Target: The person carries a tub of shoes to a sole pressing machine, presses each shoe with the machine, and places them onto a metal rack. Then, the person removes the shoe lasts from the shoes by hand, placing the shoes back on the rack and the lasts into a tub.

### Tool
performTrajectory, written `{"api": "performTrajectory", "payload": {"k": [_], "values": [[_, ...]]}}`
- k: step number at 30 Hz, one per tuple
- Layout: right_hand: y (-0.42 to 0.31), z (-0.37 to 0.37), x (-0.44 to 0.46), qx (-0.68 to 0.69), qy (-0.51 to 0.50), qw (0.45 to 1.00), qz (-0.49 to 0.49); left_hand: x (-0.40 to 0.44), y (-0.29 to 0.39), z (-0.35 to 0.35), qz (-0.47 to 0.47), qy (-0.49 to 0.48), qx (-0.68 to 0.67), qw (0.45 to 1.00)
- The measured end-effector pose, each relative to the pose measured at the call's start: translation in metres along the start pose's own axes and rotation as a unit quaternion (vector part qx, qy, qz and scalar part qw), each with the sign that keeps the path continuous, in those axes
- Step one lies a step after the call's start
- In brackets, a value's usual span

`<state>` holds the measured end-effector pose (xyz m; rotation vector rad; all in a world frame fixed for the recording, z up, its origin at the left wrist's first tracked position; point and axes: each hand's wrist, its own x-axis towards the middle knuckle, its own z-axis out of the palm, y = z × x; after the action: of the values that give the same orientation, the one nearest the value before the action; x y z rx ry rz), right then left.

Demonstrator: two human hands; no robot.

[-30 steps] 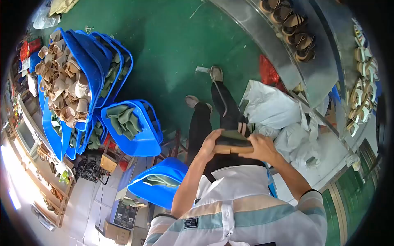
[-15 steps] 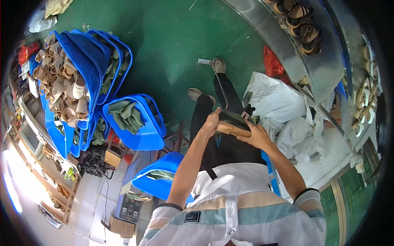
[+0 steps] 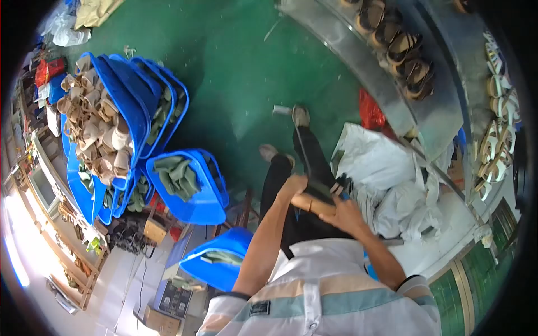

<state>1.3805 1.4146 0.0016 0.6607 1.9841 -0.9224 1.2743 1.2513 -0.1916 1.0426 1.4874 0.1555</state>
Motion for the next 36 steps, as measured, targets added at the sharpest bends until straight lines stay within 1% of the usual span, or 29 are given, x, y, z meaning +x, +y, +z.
{"api": "performTrajectory", "payload": {"k": [1,2,4,5,7,10,12,13,14,15,16,17,19,20,22,23,24,26,27,28,29,30,31,32,33,34,35,36], "values": [[-0.005,0.002,0.002,-0.009,0.0,1.0,0.001,-0.012,0.006,-0.003,-0.064,0.05,-0.024,0.996],[-0.008,0.004,0.003,-0.001,0.004,1.0,-0.003,-0.013,-0.003,0.015,-0.117,0.067,-0.075,0.988],[-0.01,0.012,-0.002,0.02,0.008,1.0,0.001,-0.039,0.011,-0.006,-0.146,0.069,-0.124,0.979],[-0.008,0.01,0.001,0.022,0.007,1.0,0.005,-0.025,-0.007,0.032,-0.226,0.098,-0.236,0.94],[-0.004,0.014,-0.007,0.03,-0.011,0.999,0.016,-0.037,0.01,0.017,-0.266,0.099,-0.261,0.922],[-0.01,0.008,-0.012,0.019,0.029,0.999,0.011,-0.056,0.032,-0.012,-0.299,0.092,-0.276,0.909],[-0.017,0.01,-0.02,0.033,0.048,0.998,-0.004,-0.066,0.034,-0.02,-0.221,0.081,-0.39,0.89],[-0.019,0.006,-0.021,0.022,0.044,0.999,0.005,-0.058,0.032,-0.037,-0.17,0.088,-0.439,0.878],[-0.02,0.002,-0.022,0.009,0.046,0.999,0.015,-0.056,0.041,-0.043,-0.182,0.09,-0.398,0.895],[-0.022,0.001,-0.027,-0.001,0.04,0.999,0.029,-0.046,0.034,-0.036,-0.211,0.001,-0.42,0.882],[-0.026,-0.002,-0.033,-0.012,0.038,0.999,0.027,-0.05,0.04,-0.04,-0.195,-0.002,-0.45,0.871],[-0.034,-0.009,-0.045,-0.004,0.001,0.999,0.036,-0.055,0.047,-0.043,-0.18,-0.005,-0.481,0.858],[-0.056,-0.031,-0.075,0.011,-0.079,0.995,0.052,-0.077,0.053,-0.053,-0.187,-0.003,-0.597,0.78],[-0.055,-0.038,-0.086,0.038,-0.044,0.998,0.006,-0.086,0.051,-0.055,-0.189,-0.002,-0.65,0.736],[-0.044,-0.061,-0.1,0.089,0.03,0.992,-0.089,-0.087,0.039,-0.045,-0.258,0.037,-0.613,0.746],[-0.041,-0.086,-0.102,0.103,0.035,0.99,-0.087,-0.089,0.032,-0.034,-0.293,0.053,-0.592,0.748],[-0.037,-0.119,-0.089,0.116,0.041,0.989,-0.087,-0.09,0.018,-0.016,-0.307,0.054,-0.614,0.725],[-0.015,-0.17,-0.052,0.102,0.109,0.984,-0.096,-0.098,-0.007,0.015,-0.327,0.07,-0.667,0.666],[0.014,-0.186,-0.016,0.084,0.14,0.981,-0.105,-0.108,-0.012,0.02,-0.346,0.103,-0.683,0.635],[0.023,-0.216,0.022,-0.03,0.263,0.944,-0.198,-0.12,-0.018,0.026,-0.364,0.135,-0.699,0.601],[0.037,-0.248,0.058,-0.084,0.303,0.925,-0.212,-0.132,-0.031,0.037,-0.374,0.155,-0.707,0.58],[0.047,-0.275,0.096,-0.102,0.366,0.896,-0.231,-0.146,-0.046,0.05,-0.377,0.177,-0.715,0.562],[0.072,-0.309,0.133,-0.136,0.356,0.886,-0.263,-0.169,-0.048,0.045,-0.366,0.214,-0.716,0.554],[0.083,-0.332,0.163,-0.189,0.422,0.846,-0.266,-0.192,-0.045,0.039,-0.364,0.245,-0.725,0.531],[0.085,-0.357,0.184,-0.211,0.446,0.827,-0.27,-0.214,-0.057,0.053,-0.361,0.279,-0.723,0.519],[0.091,-0.381,0.203,-0.238,0.483,0.795,-0.281,-0.239,-0.053,0.046,-0.396,0.307,-0.69,0.523],[0.105,-0.401,0.221,-0.199,0.487,0.806,-0.271,-0.261,-0.052,0.049,-0.425,0.341,-0.643,0.538],[0.126,-0.415,0.239,-0.184,0.492,0.82,-0.227,-0.283,-0.047,0.046,-0.455,0.362,-0.593,0.557]]}}
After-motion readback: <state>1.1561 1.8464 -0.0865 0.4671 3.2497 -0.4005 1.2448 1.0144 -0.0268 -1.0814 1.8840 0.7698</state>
